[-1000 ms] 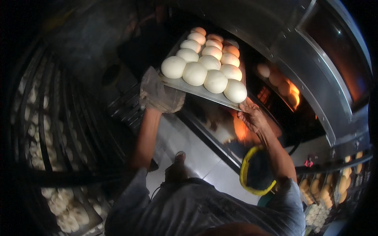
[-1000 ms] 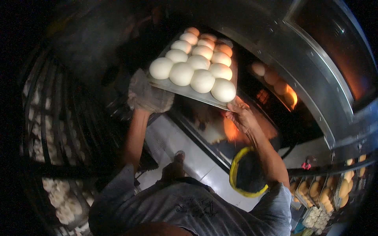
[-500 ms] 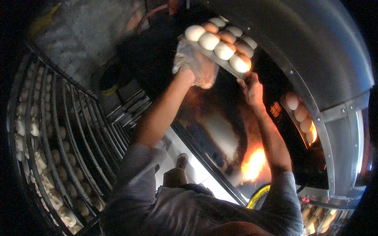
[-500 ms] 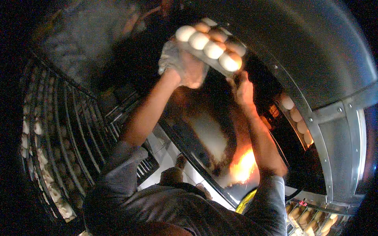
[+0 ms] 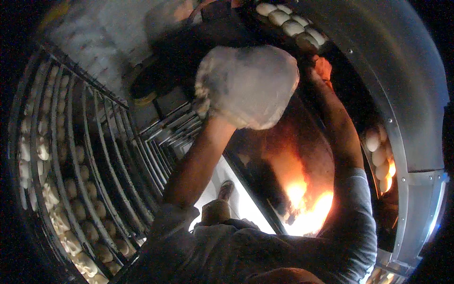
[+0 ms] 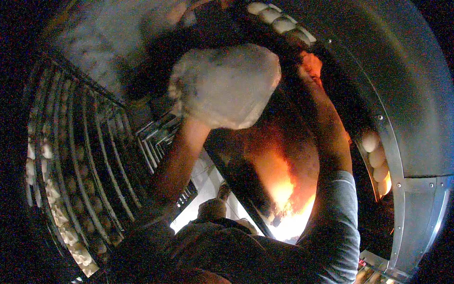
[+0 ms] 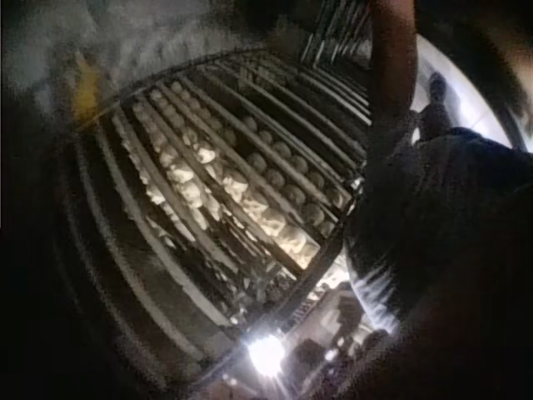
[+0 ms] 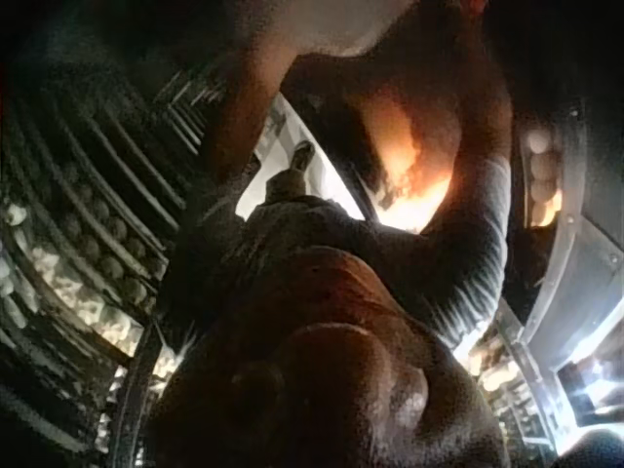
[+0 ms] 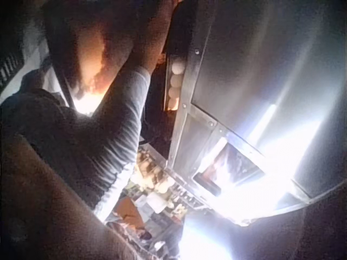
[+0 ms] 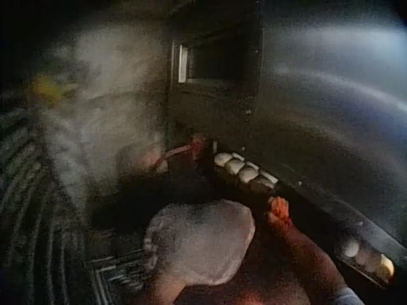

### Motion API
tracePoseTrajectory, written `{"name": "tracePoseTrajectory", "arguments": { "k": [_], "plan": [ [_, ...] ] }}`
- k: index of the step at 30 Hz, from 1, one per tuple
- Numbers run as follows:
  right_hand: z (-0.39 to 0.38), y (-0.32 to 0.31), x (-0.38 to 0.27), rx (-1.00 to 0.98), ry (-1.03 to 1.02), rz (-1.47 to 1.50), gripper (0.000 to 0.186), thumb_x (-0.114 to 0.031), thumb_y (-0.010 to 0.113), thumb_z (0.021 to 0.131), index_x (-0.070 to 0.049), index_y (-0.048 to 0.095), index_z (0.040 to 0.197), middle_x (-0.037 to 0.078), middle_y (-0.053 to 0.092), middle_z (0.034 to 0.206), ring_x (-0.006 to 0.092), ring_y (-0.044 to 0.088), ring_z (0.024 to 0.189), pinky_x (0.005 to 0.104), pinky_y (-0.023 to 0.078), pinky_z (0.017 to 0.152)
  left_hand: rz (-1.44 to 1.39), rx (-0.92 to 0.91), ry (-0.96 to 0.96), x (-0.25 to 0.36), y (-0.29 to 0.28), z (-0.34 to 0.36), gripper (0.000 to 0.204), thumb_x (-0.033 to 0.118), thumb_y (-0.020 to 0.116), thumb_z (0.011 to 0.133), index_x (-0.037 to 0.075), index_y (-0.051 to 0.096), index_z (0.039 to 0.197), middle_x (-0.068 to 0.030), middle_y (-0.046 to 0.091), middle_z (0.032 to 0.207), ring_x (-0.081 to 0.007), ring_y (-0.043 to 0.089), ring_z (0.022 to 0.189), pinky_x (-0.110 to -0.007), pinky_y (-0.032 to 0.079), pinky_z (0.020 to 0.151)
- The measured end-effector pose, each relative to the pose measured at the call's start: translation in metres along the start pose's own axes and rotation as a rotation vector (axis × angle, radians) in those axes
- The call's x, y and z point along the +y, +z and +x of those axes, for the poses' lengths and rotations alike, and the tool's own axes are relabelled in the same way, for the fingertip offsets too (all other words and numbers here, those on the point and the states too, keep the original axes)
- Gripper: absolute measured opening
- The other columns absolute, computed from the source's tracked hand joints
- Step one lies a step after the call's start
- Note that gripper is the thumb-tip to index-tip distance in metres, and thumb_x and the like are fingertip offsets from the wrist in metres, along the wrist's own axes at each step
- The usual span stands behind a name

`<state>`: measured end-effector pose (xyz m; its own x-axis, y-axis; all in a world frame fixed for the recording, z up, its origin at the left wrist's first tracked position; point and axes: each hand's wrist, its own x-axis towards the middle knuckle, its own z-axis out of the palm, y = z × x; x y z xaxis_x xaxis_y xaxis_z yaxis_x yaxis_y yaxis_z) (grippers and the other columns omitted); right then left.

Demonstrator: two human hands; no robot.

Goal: The person sprays water on dough on trays, sprinkles flour by hand, and then uses protective mitts to remove trays of baked buns and insert trays of raw dough into an industrial oven.

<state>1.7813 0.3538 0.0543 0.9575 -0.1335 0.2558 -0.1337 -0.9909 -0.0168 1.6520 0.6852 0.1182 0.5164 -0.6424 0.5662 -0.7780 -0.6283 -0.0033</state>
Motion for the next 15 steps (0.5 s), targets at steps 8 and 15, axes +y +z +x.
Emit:
{"name": "tracePoseTrajectory", "arguments": {
  "k": [8, 15],
  "plan": [
    [0.045, -0.019, 0.018, -0.156, 0.168, -0.029, 0.026, -0.029, 0.051, 0.092, -0.014, 0.064, 0.11, 0.016, 0.069, 0.104, 0.0351, 0.067, 0.096, 0.0483, 0.054, 0.078, -0.043, 0.089, -0.314, 0.018, -0.001, -0.125, 0.026, 0.017, 0.055, 0.085, 0.0, 0.06, 0.104, -0.0169, 0.064, 0.099, -0.0316, 0.064, 0.094, -0.045, 0.051, 0.083],
    [-0.053, -0.055, -0.026, 0.089, -0.187, 0.055, 0.041, -0.044, 0.056, 0.093, -0.009, 0.065, 0.113, 0.018, 0.067, 0.113, 0.0379, 0.062, 0.106, 0.0475, 0.049, 0.085, -0.042, 0.158, -0.379, 0.115, -0.021, -0.196, 0.031, 0.014, 0.054, 0.087, -0.003, 0.055, 0.113, -0.0175, 0.061, 0.106, -0.0311, 0.061, 0.1, -0.045, 0.051, 0.088]
  ]
}}
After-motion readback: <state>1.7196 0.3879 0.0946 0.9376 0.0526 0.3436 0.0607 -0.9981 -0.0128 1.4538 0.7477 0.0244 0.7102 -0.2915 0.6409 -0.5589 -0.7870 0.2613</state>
